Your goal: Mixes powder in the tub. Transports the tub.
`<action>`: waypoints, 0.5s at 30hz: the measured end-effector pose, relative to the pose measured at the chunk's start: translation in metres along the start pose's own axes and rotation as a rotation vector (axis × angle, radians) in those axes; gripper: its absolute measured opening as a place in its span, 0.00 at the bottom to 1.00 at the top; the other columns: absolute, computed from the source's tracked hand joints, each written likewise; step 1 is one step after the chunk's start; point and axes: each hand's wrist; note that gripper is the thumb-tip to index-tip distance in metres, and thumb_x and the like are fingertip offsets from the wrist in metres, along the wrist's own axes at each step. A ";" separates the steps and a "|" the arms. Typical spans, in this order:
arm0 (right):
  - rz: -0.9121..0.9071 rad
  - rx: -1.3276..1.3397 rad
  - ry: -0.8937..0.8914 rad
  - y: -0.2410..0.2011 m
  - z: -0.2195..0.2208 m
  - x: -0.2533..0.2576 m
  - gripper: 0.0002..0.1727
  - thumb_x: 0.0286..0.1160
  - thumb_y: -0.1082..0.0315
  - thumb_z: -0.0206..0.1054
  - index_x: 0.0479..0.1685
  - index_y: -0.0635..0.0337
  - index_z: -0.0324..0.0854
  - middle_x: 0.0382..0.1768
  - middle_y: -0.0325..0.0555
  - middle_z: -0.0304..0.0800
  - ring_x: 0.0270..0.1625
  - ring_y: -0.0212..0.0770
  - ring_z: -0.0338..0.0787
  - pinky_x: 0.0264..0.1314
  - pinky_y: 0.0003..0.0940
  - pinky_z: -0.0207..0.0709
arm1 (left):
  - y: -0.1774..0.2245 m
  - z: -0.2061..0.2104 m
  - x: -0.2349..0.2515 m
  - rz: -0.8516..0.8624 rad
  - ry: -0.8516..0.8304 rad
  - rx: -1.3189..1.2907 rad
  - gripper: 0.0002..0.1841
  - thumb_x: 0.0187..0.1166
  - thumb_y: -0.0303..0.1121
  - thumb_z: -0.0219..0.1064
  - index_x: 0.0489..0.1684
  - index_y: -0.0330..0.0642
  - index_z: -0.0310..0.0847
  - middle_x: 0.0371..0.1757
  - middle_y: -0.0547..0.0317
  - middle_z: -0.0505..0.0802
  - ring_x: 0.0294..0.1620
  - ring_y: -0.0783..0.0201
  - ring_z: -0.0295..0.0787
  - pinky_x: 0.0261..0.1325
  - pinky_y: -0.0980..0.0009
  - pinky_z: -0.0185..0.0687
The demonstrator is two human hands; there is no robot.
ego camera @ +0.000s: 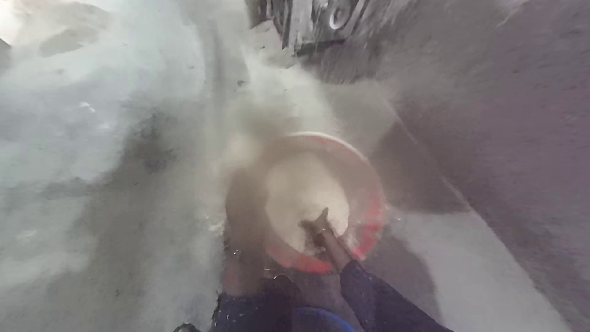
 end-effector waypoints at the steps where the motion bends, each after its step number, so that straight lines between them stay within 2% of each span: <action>1: -0.056 0.058 -0.018 0.003 -0.003 -0.006 0.61 0.73 0.53 0.77 0.98 0.53 0.31 0.83 0.69 0.67 0.77 0.64 0.78 0.74 0.61 0.76 | -0.001 0.000 0.000 -0.002 0.006 -0.002 0.26 0.95 0.48 0.44 0.86 0.44 0.60 0.84 0.48 0.72 0.78 0.50 0.74 0.74 0.51 0.74; 2: -0.145 0.130 -0.049 0.009 -0.009 -0.017 0.53 0.79 0.53 0.71 0.97 0.54 0.38 0.84 0.65 0.68 0.78 0.59 0.78 0.75 0.58 0.77 | -0.003 -0.001 -0.001 0.000 0.005 -0.005 0.26 0.95 0.47 0.44 0.86 0.44 0.61 0.84 0.48 0.72 0.78 0.50 0.74 0.74 0.52 0.74; 4: -0.297 0.199 -0.087 0.012 -0.021 -0.038 0.32 0.90 0.58 0.57 0.90 0.60 0.58 0.80 0.60 0.74 0.77 0.52 0.80 0.76 0.51 0.77 | -0.005 -0.003 -0.001 0.001 0.014 -0.015 0.25 0.95 0.47 0.46 0.85 0.45 0.63 0.82 0.49 0.74 0.77 0.51 0.76 0.73 0.52 0.75; 5: -0.332 0.243 -0.078 0.007 -0.022 -0.037 0.29 0.92 0.58 0.53 0.87 0.62 0.63 0.78 0.59 0.77 0.75 0.49 0.81 0.76 0.48 0.77 | -0.006 -0.004 0.001 -0.001 0.012 -0.011 0.25 0.95 0.48 0.46 0.85 0.46 0.62 0.83 0.50 0.73 0.77 0.51 0.76 0.73 0.52 0.75; 6: -0.328 0.275 -0.057 -0.002 -0.024 -0.035 0.28 0.93 0.60 0.52 0.87 0.64 0.64 0.79 0.60 0.76 0.77 0.50 0.79 0.79 0.48 0.75 | -0.006 -0.004 0.001 0.004 0.012 0.006 0.26 0.95 0.48 0.44 0.86 0.46 0.60 0.83 0.50 0.73 0.77 0.51 0.76 0.73 0.52 0.75; 7: -0.278 0.310 -0.026 -0.020 -0.026 -0.028 0.32 0.92 0.60 0.56 0.90 0.65 0.58 0.82 0.63 0.72 0.80 0.53 0.76 0.81 0.50 0.71 | -0.005 -0.003 0.002 0.009 0.008 0.030 0.26 0.96 0.47 0.43 0.87 0.46 0.58 0.84 0.50 0.71 0.77 0.52 0.76 0.72 0.52 0.75; 9: -0.162 0.384 0.028 -0.067 -0.029 0.002 0.49 0.82 0.62 0.69 0.96 0.60 0.39 0.88 0.69 0.58 0.83 0.62 0.68 0.79 0.59 0.68 | -0.003 -0.003 0.003 0.017 0.001 0.065 0.26 0.96 0.47 0.41 0.88 0.46 0.56 0.84 0.50 0.70 0.74 0.53 0.77 0.70 0.54 0.76; 10: -0.175 0.377 0.072 -0.081 -0.036 0.013 0.52 0.78 0.64 0.73 0.96 0.60 0.39 0.88 0.69 0.58 0.84 0.64 0.68 0.78 0.60 0.68 | -0.002 -0.003 0.003 0.019 -0.006 0.067 0.26 0.96 0.47 0.41 0.88 0.46 0.55 0.84 0.51 0.70 0.74 0.54 0.77 0.69 0.55 0.77; 12: -0.226 0.273 0.197 -0.090 -0.052 0.030 0.49 0.75 0.65 0.76 0.94 0.64 0.49 0.84 0.73 0.63 0.83 0.66 0.70 0.80 0.60 0.67 | -0.002 -0.001 0.005 0.014 -0.018 0.054 0.26 0.96 0.47 0.41 0.88 0.46 0.55 0.85 0.52 0.69 0.76 0.54 0.76 0.71 0.55 0.76; 14: -0.203 0.133 0.278 -0.083 -0.066 0.051 0.44 0.75 0.59 0.77 0.88 0.68 0.60 0.83 0.72 0.67 0.86 0.65 0.68 0.86 0.61 0.61 | -0.001 0.003 0.005 0.003 -0.016 0.038 0.26 0.96 0.47 0.41 0.87 0.44 0.57 0.85 0.50 0.70 0.78 0.52 0.74 0.74 0.52 0.74; 15: -0.155 0.078 0.286 -0.079 -0.068 0.056 0.42 0.76 0.55 0.76 0.85 0.67 0.65 0.81 0.70 0.71 0.84 0.64 0.71 0.84 0.61 0.63 | -0.002 0.004 0.005 0.000 -0.015 0.033 0.26 0.96 0.46 0.42 0.86 0.43 0.59 0.84 0.49 0.72 0.78 0.52 0.74 0.74 0.52 0.74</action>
Point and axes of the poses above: each hand's wrist, its own x-axis towards the middle knuckle, its own z-axis out of the palm, y = z × x
